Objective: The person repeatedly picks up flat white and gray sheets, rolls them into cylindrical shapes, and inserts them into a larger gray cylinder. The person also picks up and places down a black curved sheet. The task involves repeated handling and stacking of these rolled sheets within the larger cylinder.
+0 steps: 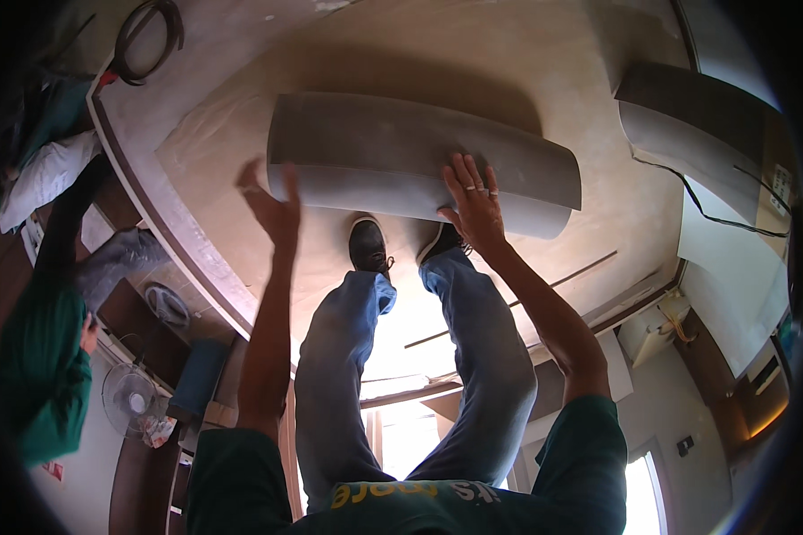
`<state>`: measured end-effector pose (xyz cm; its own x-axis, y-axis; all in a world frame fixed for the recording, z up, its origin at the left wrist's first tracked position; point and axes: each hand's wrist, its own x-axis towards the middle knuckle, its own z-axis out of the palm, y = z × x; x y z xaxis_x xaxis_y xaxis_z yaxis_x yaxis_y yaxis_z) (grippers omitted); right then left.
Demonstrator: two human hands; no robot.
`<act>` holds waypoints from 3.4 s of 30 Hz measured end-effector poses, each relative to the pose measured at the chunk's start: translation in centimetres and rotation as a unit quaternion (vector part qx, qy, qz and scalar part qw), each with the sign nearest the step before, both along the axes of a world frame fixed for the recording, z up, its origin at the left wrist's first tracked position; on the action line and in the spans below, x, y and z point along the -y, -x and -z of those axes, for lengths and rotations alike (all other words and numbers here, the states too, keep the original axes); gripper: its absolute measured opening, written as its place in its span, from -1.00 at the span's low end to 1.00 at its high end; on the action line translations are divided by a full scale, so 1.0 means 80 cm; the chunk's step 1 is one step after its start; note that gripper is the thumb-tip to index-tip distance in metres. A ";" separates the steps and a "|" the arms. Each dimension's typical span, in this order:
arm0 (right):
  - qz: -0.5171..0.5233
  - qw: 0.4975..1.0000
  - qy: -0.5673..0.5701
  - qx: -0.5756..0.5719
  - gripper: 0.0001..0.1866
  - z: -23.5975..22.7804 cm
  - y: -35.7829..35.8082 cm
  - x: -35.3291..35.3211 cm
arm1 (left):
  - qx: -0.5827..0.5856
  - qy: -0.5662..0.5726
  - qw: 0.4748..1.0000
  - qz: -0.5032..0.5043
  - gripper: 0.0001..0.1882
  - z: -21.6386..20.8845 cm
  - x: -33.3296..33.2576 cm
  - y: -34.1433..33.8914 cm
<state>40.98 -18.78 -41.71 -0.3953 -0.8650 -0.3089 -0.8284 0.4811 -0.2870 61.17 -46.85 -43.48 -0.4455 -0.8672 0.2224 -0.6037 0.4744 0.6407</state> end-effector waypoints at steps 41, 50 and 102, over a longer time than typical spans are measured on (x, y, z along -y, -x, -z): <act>0.237 0.965 0.102 0.044 -0.86 -0.030 0.081 0.023 | -0.020 -0.673 0.738 0.051 -0.27 0.064 0.081 -0.036; 0.104 0.991 0.064 0.058 -0.06 -0.061 0.054 0.004 | -0.039 -0.636 0.769 0.052 -0.25 0.067 0.068 -0.047; 0.046 0.998 -0.044 0.012 0.28 -0.022 0.036 0.040 | 0.249 -0.090 0.846 0.463 -0.09 0.006 -0.101 0.121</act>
